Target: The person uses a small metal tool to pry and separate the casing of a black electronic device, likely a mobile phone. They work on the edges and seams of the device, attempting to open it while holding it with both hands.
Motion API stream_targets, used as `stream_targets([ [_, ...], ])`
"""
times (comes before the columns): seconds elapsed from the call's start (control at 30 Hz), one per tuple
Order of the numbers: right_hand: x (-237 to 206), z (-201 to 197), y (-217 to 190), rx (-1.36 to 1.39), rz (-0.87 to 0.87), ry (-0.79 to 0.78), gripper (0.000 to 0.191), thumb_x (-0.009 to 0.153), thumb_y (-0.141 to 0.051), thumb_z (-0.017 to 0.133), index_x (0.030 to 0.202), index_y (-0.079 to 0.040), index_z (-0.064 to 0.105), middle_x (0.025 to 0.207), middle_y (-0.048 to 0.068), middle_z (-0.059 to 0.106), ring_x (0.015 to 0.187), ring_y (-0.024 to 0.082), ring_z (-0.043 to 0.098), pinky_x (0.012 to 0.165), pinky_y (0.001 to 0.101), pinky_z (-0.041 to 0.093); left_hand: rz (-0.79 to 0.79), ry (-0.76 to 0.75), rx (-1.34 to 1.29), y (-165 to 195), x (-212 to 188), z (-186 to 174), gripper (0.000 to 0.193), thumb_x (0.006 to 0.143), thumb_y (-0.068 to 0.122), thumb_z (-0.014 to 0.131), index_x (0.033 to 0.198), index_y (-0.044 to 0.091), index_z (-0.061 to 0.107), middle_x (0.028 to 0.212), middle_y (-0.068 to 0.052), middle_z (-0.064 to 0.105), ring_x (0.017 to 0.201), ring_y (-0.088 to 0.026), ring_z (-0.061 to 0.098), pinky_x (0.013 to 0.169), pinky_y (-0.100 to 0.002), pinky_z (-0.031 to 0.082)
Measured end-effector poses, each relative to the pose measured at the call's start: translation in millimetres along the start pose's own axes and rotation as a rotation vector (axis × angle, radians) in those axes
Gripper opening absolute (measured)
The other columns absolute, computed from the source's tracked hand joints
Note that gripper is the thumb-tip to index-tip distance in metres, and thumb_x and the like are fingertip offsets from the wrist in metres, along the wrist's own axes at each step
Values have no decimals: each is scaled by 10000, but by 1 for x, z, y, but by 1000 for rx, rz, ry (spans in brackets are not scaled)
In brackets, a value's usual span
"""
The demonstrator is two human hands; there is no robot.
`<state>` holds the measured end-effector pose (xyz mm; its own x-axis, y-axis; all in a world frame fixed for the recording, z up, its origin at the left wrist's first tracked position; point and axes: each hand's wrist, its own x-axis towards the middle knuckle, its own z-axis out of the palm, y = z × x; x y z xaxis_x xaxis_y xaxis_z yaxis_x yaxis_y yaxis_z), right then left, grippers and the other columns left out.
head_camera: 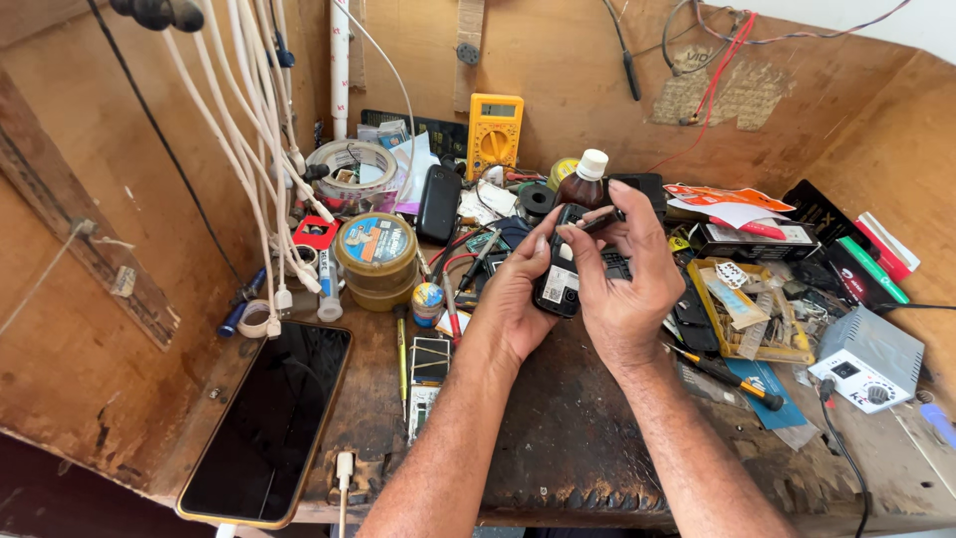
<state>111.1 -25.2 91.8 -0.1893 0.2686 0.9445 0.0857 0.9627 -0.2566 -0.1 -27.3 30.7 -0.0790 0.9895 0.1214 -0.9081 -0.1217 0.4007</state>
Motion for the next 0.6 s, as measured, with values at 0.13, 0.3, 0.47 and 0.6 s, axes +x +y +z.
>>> stream_targets([
  [0.13,-3,3,2,181,181,13,509,1038,110,712,1485,3,495,1117,117,676,1027,126,677,938,282,591,22,10,-18,0,0,3,450,1109,199,360,1535,184,503,1395,-74,617,1183,-196,643,1017,-413,541],
  [0.3,-5,4,7,216,200,-7,515,1067,105,652,1515,-12,427,1071,96,697,977,109,670,907,249,568,9,18,-12,-3,0,4,457,1099,172,329,1523,154,498,1411,-72,623,1206,-198,648,1030,-392,538],
  [0.47,-6,4,9,254,191,-14,486,1100,108,617,1521,-17,409,1060,112,703,975,104,675,919,237,565,24,37,24,-6,1,1,451,1114,165,339,1534,171,503,1379,-57,620,1156,-175,641,999,-385,543],
  [0.6,-6,1,8,231,196,-17,518,1075,92,665,1506,-20,400,1101,106,706,1012,117,697,932,255,585,3,64,43,-5,4,0,451,1100,160,336,1515,177,512,1334,-49,647,1118,-169,659,960,-396,556],
])
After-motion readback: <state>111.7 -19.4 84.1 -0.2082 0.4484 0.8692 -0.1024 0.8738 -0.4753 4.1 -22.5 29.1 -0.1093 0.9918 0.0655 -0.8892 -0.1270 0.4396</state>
